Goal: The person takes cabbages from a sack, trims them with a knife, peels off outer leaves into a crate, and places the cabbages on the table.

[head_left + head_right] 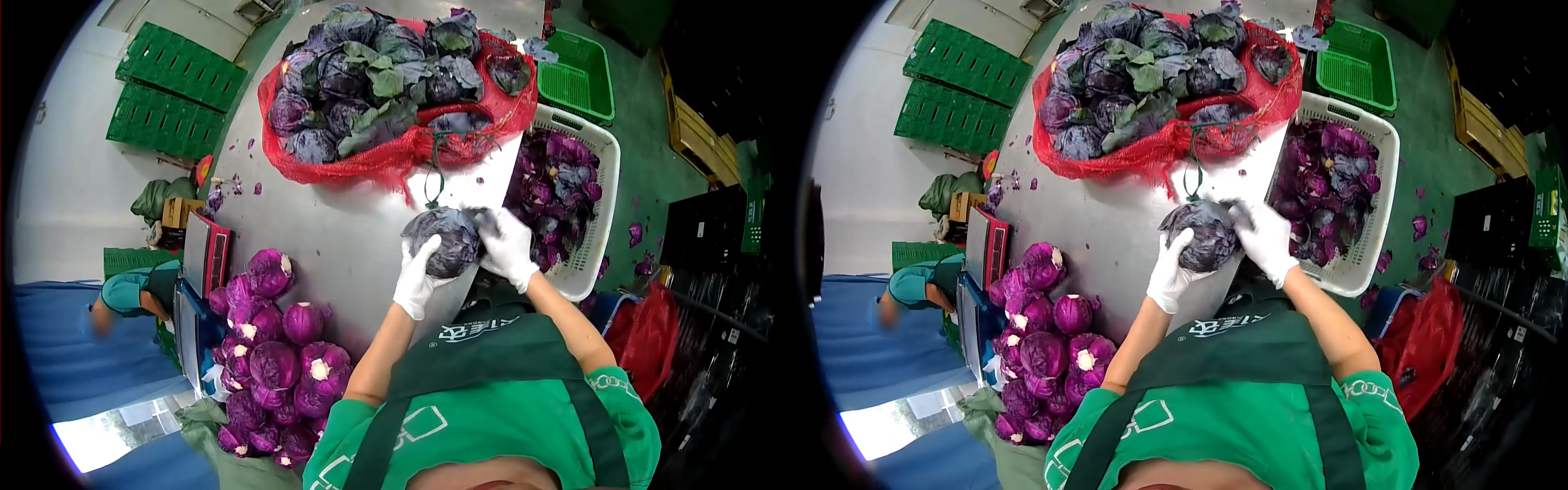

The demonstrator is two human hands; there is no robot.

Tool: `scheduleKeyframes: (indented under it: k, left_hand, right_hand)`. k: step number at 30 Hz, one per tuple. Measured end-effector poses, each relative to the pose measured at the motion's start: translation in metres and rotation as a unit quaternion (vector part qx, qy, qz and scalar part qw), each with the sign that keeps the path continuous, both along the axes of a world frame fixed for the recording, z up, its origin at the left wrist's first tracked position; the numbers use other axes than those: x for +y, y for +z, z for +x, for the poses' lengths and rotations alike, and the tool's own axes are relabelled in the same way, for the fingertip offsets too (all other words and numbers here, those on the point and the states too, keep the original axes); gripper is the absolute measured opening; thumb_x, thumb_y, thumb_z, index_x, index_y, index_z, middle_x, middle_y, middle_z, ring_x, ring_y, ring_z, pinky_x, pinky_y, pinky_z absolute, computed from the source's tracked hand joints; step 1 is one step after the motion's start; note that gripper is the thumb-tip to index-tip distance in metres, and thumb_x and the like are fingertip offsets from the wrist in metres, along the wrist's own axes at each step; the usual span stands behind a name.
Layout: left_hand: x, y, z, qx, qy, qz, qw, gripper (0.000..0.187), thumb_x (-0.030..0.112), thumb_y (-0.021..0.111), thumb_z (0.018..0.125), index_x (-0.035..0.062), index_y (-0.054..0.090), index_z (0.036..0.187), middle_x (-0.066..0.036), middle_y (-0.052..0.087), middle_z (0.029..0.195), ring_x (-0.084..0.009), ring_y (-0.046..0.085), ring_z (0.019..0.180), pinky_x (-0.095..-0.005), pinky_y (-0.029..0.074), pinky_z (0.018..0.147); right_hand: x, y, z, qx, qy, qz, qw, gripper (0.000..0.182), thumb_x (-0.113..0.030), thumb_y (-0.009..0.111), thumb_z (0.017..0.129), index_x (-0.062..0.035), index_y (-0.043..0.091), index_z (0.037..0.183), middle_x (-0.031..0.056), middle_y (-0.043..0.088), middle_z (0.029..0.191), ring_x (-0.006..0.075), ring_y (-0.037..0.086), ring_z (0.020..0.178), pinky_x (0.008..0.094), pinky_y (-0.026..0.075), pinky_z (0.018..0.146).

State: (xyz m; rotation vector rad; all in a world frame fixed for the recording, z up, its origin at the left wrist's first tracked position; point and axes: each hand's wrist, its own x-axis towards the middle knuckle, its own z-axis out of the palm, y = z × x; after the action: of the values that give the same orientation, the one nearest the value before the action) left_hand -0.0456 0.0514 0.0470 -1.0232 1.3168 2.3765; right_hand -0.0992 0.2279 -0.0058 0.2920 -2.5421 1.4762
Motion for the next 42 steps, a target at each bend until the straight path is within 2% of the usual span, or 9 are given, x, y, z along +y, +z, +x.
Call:
scheduleKeyframes:
  k: [7,10,14,19,24,28,35,40,42]
  left_hand:
    - [-0.015,-0.035,0.005,0.142,-0.103,-0.092,0.980,0.072,0.005,0.074,0.084,0.0079,0.035,0.145,-0.010,0.055,0.133,-0.0224,0.056,0.122,-0.0384,0.049,0.102]
    - [-0.024,-0.038,-0.003,0.174,-0.156,-0.191,0.953,0.070,0.009,0.078,0.082,0.0033,0.042,0.142,-0.013,0.055,0.132,-0.0230,0.055,0.122,-0.0377,0.044,0.106]
    - [-0.022,-0.024,-0.012,0.212,-0.287,-0.507,0.785,0.065,0.024,0.076,0.083,0.0022,0.050,0.138,-0.020,0.051,0.134,-0.0336,0.048,0.129,-0.0404,0.037,0.111]
    - [-0.036,-0.021,-0.027,0.230,-0.431,-0.479,0.729,0.085,0.041,0.076,0.081,0.0023,0.040,0.147,-0.028,0.031,0.152,-0.0439,0.024,0.144,-0.0467,0.020,0.120]
    - [-0.041,-0.027,-0.030,0.218,-0.451,-0.470,0.727,0.096,0.044,0.079,0.078,0.0059,0.032,0.152,-0.026,0.027,0.154,-0.0439,0.022,0.144,-0.0496,0.020,0.120]
    - [-0.026,-0.006,-0.040,0.211,-0.467,-0.473,0.717,0.098,0.044,0.080,0.076,0.0118,0.031,0.154,-0.025,0.028,0.154,-0.0441,0.024,0.142,-0.0497,0.022,0.119]
    - [-0.042,-0.002,-0.053,0.208,-0.509,-0.422,0.721,0.093,0.034,0.082,0.075,0.0178,0.035,0.153,-0.022,0.033,0.152,-0.0411,0.027,0.143,-0.0467,0.025,0.119]
    - [-0.056,0.004,-0.057,0.199,-0.520,-0.352,0.752,0.089,0.032,0.080,0.076,0.0088,0.037,0.150,-0.024,0.035,0.150,-0.0389,0.024,0.146,-0.0447,0.024,0.120]
    - [-0.053,0.001,-0.057,0.227,-0.556,-0.484,0.636,0.092,0.036,0.082,0.077,0.0042,0.036,0.150,-0.023,0.034,0.152,-0.0344,0.028,0.146,-0.0419,0.023,0.121]
  right_hand:
    - [0.046,-0.068,-0.071,-0.215,-0.166,0.125,0.954,0.032,-0.040,0.063,0.091,-0.0091,0.069,0.097,0.0192,0.070,0.090,0.0392,0.067,0.086,0.0464,0.052,0.078]
    - [0.057,-0.025,-0.069,0.025,-0.190,0.203,0.960,0.042,-0.046,0.069,0.086,-0.0101,0.067,0.109,0.0137,0.064,0.103,0.0315,0.065,0.094,0.0437,0.053,0.080]
    - [0.035,0.044,-0.018,-0.174,0.129,-0.024,0.976,0.063,-0.044,0.073,0.084,-0.0177,0.057,0.138,0.0140,0.062,0.118,0.0300,0.061,0.113,0.0371,0.048,0.099]
    - [0.009,0.043,0.000,-0.183,0.178,0.052,0.966,0.067,-0.053,0.066,0.086,-0.0183,0.051,0.141,0.0154,0.052,0.130,0.0347,0.057,0.119,0.0427,0.048,0.099]
    - [0.009,0.030,0.002,-0.063,0.184,0.156,0.968,0.056,-0.042,0.062,0.090,-0.0157,0.051,0.138,0.0133,0.056,0.119,0.0315,0.062,0.106,0.0428,0.053,0.083]
    - [0.006,0.002,-0.019,0.075,0.094,0.178,0.977,0.027,-0.026,0.066,0.088,-0.0109,0.063,0.110,0.0082,0.063,0.092,0.0270,0.066,0.080,0.0394,0.053,0.064]
    - [0.002,-0.057,-0.050,-0.035,0.022,0.187,0.982,0.015,-0.021,0.064,0.090,-0.0074,0.064,0.096,0.0179,0.065,0.079,0.0380,0.065,0.071,0.0475,0.052,0.063]
    - [0.013,-0.027,-0.070,-0.190,0.073,0.035,0.979,0.046,-0.046,0.062,0.092,-0.0032,0.067,0.109,0.0221,0.070,0.092,0.0392,0.068,0.087,0.0457,0.054,0.082]
    - [0.034,0.006,-0.073,-0.301,0.050,-0.061,0.950,0.077,-0.056,0.070,0.082,0.0035,0.056,0.129,0.0222,0.067,0.103,0.0344,0.066,0.096,0.0407,0.051,0.087]
